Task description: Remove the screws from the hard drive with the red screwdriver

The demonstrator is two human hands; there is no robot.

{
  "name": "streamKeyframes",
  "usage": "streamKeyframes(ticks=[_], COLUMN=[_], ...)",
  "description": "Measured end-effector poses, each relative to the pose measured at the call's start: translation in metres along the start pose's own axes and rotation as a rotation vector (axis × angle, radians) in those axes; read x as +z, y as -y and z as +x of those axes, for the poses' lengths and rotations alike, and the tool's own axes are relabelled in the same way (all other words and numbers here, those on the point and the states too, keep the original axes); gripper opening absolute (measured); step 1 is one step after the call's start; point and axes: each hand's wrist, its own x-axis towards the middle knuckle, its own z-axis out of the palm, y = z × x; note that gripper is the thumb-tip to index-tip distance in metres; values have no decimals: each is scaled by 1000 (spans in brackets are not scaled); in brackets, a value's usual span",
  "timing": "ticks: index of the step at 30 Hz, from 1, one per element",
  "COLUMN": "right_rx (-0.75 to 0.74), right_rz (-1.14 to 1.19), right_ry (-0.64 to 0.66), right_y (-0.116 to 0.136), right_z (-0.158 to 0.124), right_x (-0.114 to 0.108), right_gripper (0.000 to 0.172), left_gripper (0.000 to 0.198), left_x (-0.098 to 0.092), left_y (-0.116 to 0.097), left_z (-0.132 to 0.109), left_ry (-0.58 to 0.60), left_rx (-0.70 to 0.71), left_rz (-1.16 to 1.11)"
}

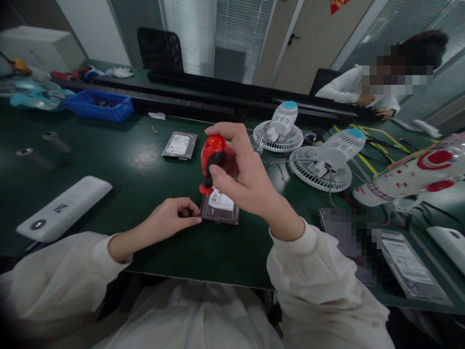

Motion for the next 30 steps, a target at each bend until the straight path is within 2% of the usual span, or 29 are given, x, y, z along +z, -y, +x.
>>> streamKeyframes(ticks=[12,30], right_rx=[23,11], right_rz=[-56,-115], right_ry=[42,-17], right_y=[16,12], right_z=[9,7], right_x=[-3,-1], right_gripper=[38,39], left_gripper=[21,20], left_x=[1,0], left_y=[2,3], left_z=[0,-1], left_ry=[-14,-4], left_rx=[27,85], left_rz=[-24,-23])
